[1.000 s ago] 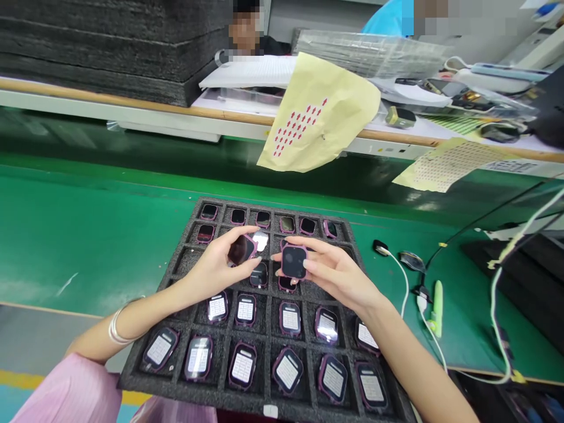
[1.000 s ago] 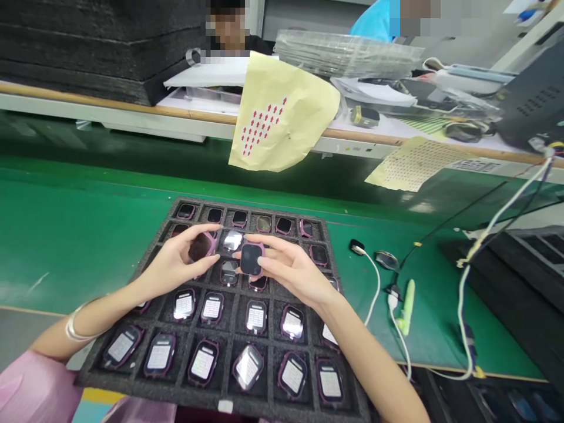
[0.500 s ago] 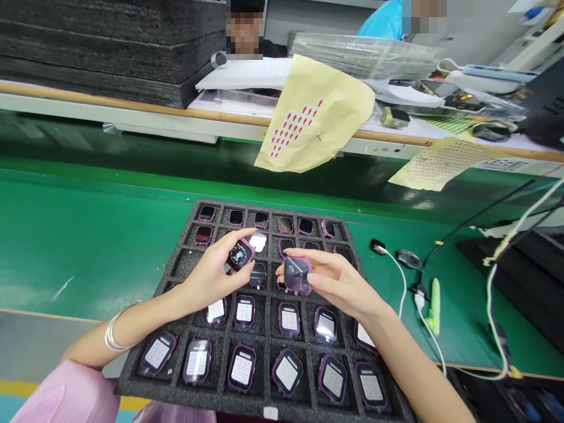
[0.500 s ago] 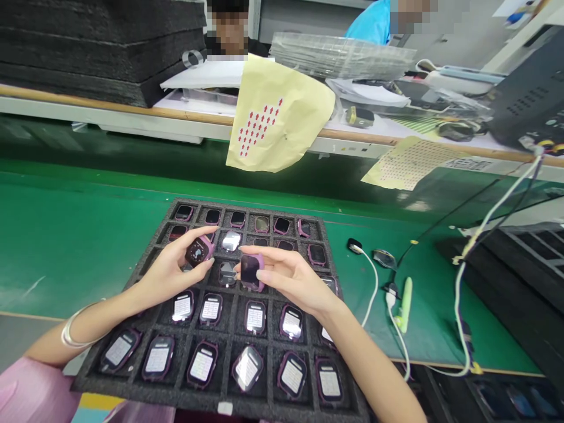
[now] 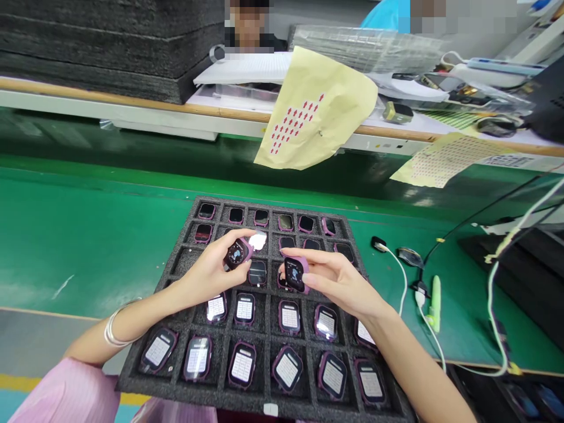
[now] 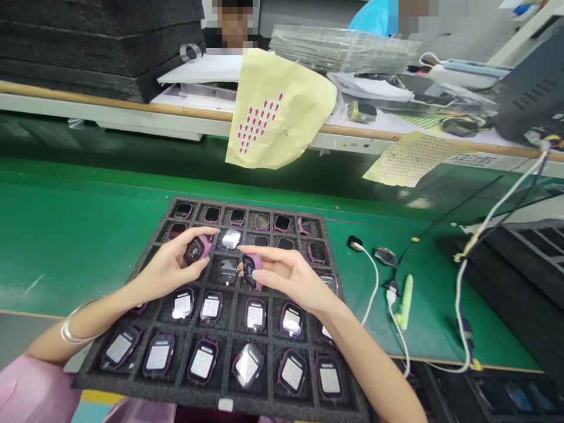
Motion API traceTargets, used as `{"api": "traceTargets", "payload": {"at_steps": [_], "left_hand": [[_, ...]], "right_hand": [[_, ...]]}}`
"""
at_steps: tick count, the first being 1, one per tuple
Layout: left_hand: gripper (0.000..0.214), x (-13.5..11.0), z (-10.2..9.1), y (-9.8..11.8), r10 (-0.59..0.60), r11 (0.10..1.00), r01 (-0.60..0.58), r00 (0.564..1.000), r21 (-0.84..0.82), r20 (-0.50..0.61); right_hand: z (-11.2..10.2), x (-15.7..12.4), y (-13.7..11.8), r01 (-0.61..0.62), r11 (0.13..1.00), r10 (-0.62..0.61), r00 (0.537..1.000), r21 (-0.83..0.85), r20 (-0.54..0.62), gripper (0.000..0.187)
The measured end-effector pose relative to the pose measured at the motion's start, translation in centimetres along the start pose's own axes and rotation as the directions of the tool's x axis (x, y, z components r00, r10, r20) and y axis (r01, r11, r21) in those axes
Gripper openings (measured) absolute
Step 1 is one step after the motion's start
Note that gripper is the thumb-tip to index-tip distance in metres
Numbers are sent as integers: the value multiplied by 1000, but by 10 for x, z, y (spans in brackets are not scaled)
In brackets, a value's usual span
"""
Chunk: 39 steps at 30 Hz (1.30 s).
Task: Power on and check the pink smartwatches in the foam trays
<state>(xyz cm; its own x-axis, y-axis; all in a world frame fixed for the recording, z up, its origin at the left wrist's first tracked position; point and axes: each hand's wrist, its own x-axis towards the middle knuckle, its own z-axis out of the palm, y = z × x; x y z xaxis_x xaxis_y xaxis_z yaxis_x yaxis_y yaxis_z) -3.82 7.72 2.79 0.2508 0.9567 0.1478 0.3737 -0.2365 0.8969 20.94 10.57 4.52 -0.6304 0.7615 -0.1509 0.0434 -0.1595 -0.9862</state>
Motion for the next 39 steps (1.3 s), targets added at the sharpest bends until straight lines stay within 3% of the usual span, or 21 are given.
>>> {"api": "traceTargets", "payload": {"at_steps": [17,25,39], "left_hand": [[37,-1,-3,1,-22,999,24,999,-41,48],[40,2,-2,-2,-1,999,1,1000,-42,2],[34,3,-6,-3,16,1000,-15,997,-16,81]], "right_hand": [[-3,-1,2,-37,997,39,999,-64,25,41],[0,1,0,-24,999,25,1000,-42,12,43],[-1,0,0,-23,1000,23,999,-21,-31,43]]}}
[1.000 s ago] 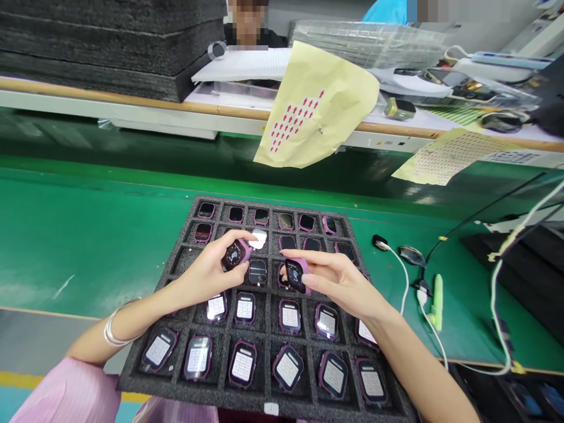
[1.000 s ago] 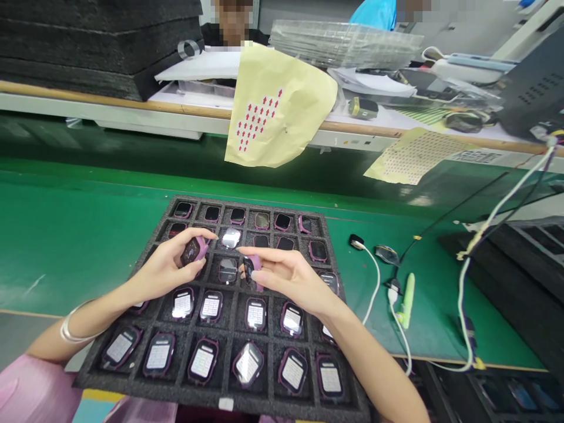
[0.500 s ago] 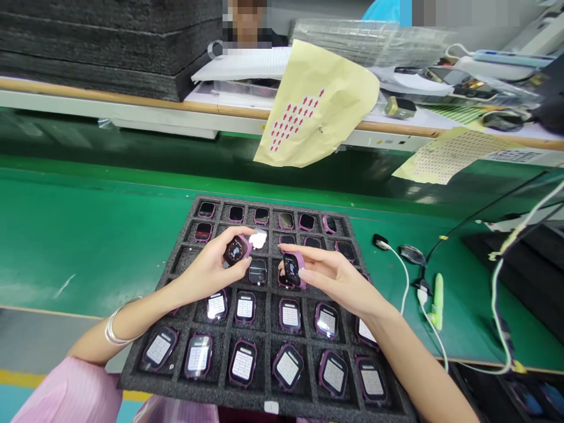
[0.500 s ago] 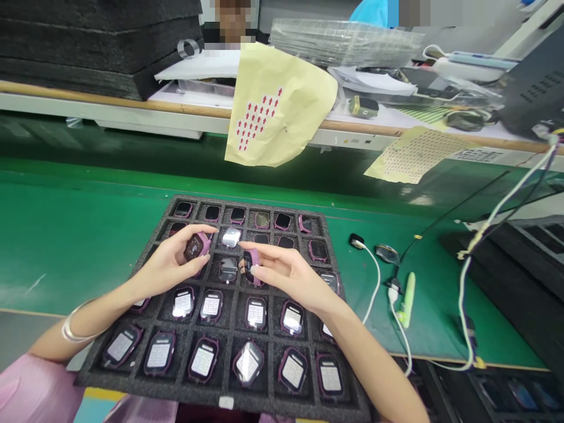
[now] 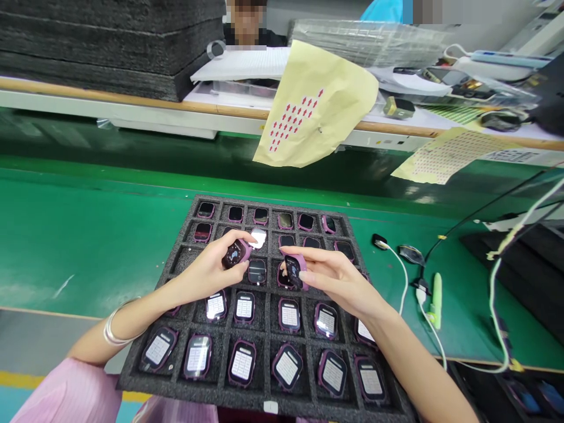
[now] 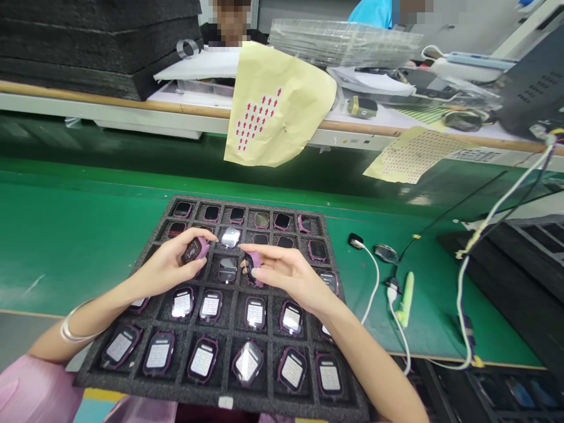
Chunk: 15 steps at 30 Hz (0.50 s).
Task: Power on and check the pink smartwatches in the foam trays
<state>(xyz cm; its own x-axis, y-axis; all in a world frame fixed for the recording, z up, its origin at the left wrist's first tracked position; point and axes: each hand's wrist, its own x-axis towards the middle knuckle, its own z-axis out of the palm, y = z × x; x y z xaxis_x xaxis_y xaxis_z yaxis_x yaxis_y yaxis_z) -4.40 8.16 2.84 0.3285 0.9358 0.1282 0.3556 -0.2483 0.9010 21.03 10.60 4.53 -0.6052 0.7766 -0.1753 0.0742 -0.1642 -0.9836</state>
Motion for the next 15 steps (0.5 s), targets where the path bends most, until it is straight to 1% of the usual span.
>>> {"api": "traceTargets", "payload": {"at_steps": [5,8,10,11,13,15], "left_hand": [[34,-1,-1,3,0,1000,1,998,8,-70],[36,-5,-2,6,33,998,-38,993,-45,-116],[37,-7,-2,6,59,994,-70,990,-85,-129],[37,-7,-2,6,55,993,-68,990,-96,-129],[36,-7,0,5,-5,990,-11,994,-144,-109],[42,-4,2,4,-96,960,78,994,-270,-53]], "right_hand": [[0,-1,-1,-5,1000,5,1000,13,-14,41],[0,-3,-2,-1,999,1,1000,53,2,42],[1,-4,-3,-9,997,7,1000,77,18,41],[1,-4,-3,-17,996,15,1000,84,23,41],[2,-2,-3,-33,995,31,999,97,23,40],[3,-1,-2,-47,989,45,999,137,23,40]]}}
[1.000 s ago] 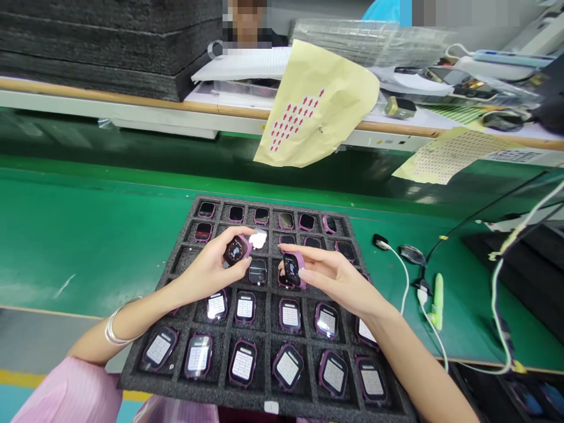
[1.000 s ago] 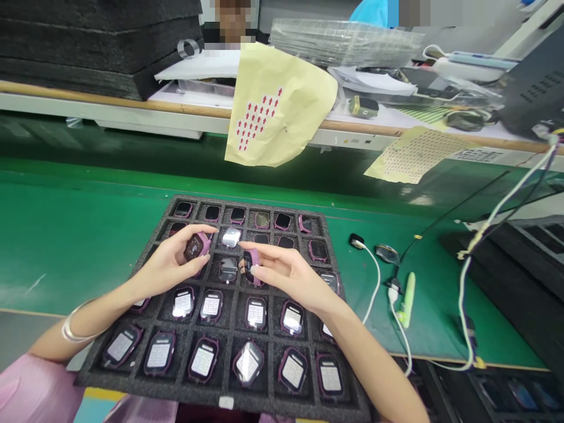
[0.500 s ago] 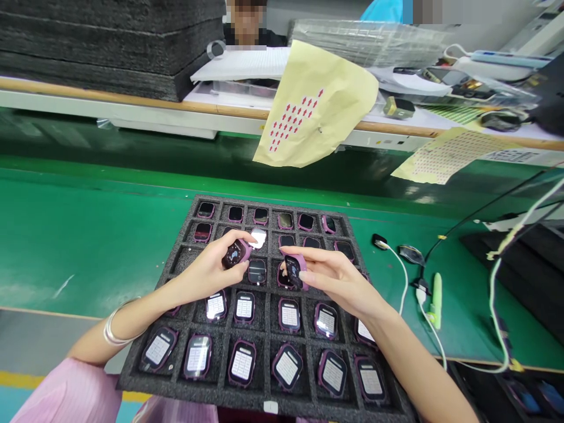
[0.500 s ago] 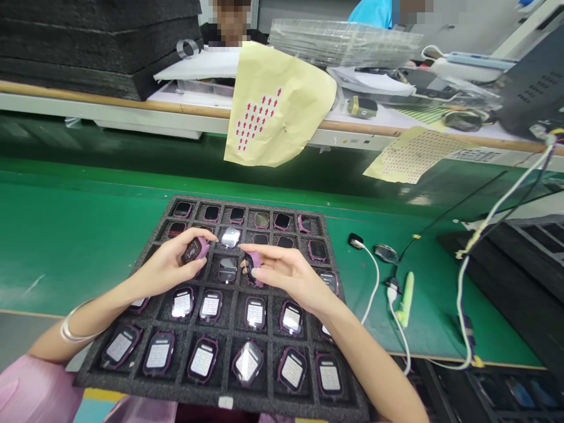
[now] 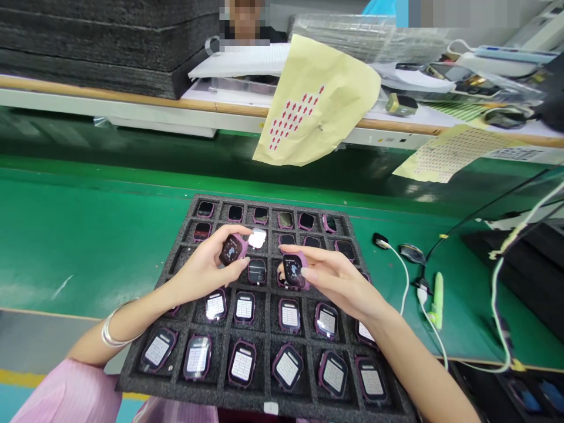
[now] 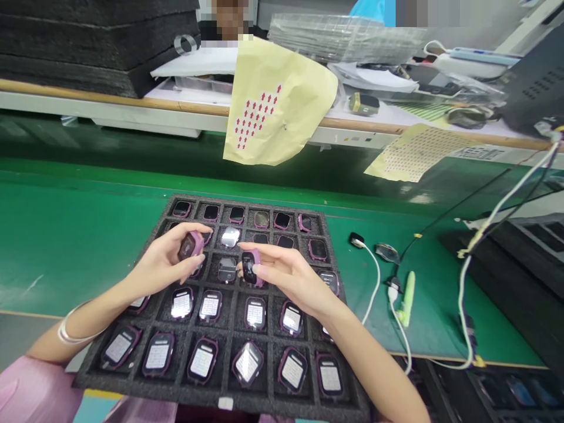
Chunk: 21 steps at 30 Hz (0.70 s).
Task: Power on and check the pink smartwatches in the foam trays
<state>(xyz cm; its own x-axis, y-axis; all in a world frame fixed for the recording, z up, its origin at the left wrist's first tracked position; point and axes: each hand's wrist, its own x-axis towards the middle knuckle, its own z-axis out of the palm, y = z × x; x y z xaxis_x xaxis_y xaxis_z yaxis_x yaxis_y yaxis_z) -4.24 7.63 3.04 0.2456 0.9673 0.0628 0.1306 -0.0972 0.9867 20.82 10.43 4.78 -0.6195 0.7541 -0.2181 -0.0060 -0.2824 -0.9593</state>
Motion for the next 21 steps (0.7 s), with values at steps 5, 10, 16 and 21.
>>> {"api": "traceTargets", "payload": {"at_steps": [5,10,16,21], "left_hand": [[54,6,7,-2,-142,898,192,978,-395,152],[46,7,10,-6,-262,762,367,928,-533,264],[42,8,13,-11,-218,790,316,946,-525,242],[41,6,15,-11,-149,841,245,962,-481,229]], "right_hand": [[2,6,4,-81,959,84,996,273,3,48],[6,10,11,-147,902,173,985,406,-27,50],[12,9,14,-51,951,78,994,305,-79,52],[9,10,19,-4,986,20,995,164,-96,50]]}}
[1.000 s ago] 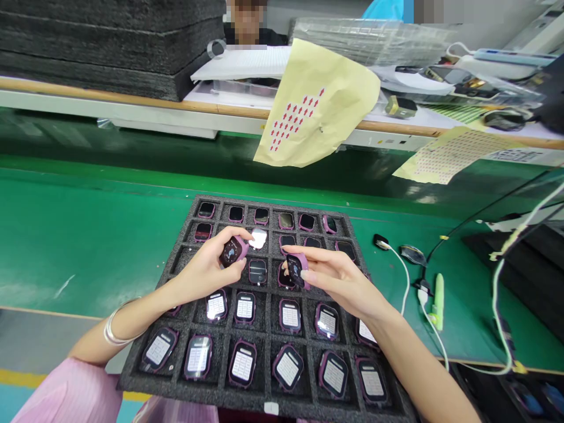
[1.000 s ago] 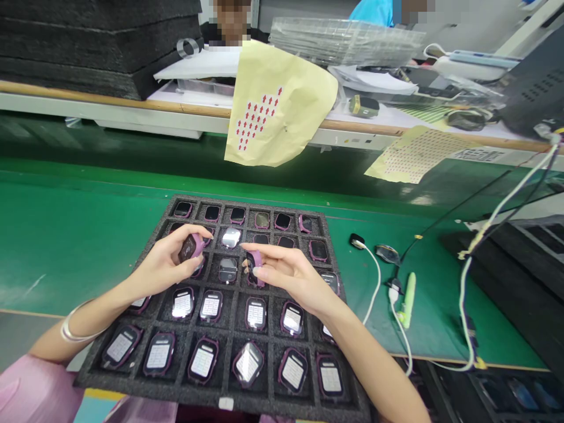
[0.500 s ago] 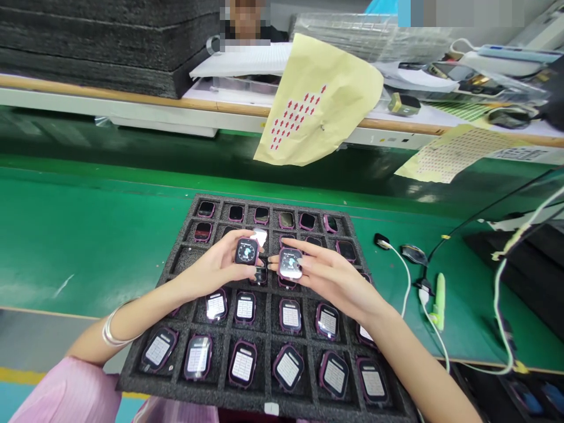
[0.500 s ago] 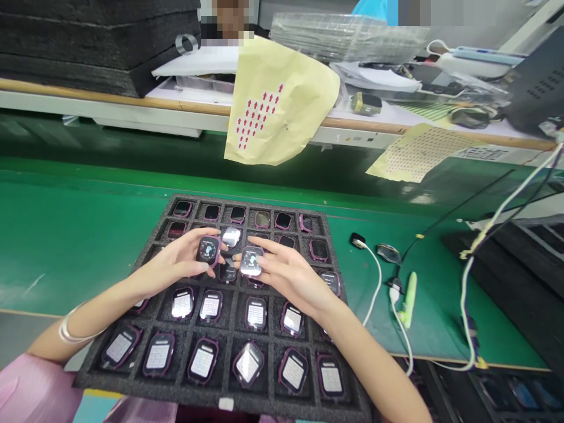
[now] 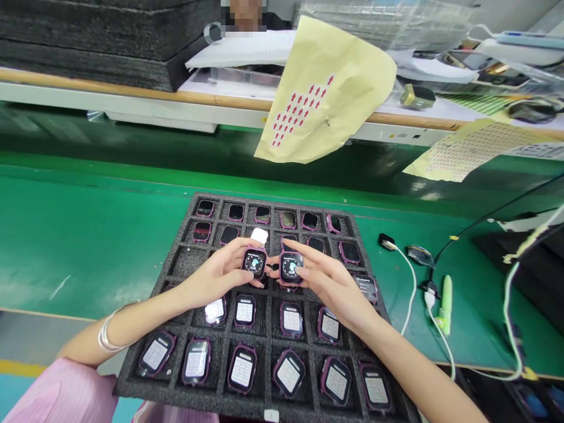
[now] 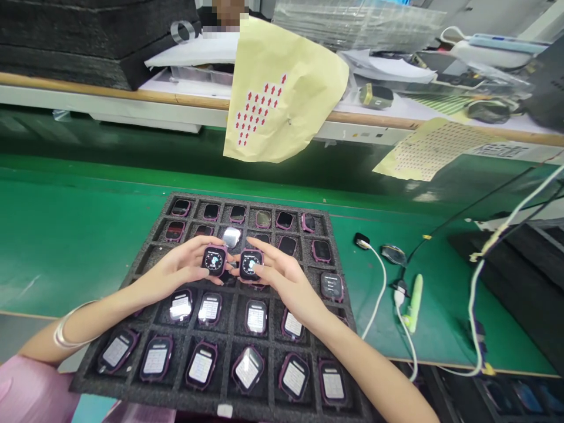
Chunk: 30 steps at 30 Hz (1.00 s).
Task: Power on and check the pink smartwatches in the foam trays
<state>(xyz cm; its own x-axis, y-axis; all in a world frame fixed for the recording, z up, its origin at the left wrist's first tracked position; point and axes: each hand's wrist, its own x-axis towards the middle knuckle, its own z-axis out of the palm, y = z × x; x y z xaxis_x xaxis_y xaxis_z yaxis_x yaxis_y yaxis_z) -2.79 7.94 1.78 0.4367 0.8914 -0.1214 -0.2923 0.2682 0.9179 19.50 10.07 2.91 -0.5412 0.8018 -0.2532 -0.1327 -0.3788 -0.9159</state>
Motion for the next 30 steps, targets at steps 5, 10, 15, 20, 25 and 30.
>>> {"api": "traceTargets", "payload": {"at_steps": [5,10,15,20,25,30], "left_hand": [[37,-1,0,0,8,999,-9,1000,32,13],[36,-2,1,1,9,998,-12,999,59,49],[36,-2,2,2,13,996,-16,999,86,36],[39,-1,2,6,25,993,-22,999,115,-27],[40,-1,1,9,42,993,-32,995,117,-85],[40,-2,2,9,51,994,-44,997,103,-62]], "right_hand": [[-3,0,1,68,987,-69,998,-145,0,44],[2,-4,-2,128,958,-140,990,-256,-31,39],[6,-5,1,124,964,-133,991,-237,-23,42],[4,-9,-3,108,968,-82,989,-226,122,69],[-29,-20,-18,152,661,-110,988,-735,105,48],[-78,-28,-9,181,257,-152,978,-949,145,46]]}}
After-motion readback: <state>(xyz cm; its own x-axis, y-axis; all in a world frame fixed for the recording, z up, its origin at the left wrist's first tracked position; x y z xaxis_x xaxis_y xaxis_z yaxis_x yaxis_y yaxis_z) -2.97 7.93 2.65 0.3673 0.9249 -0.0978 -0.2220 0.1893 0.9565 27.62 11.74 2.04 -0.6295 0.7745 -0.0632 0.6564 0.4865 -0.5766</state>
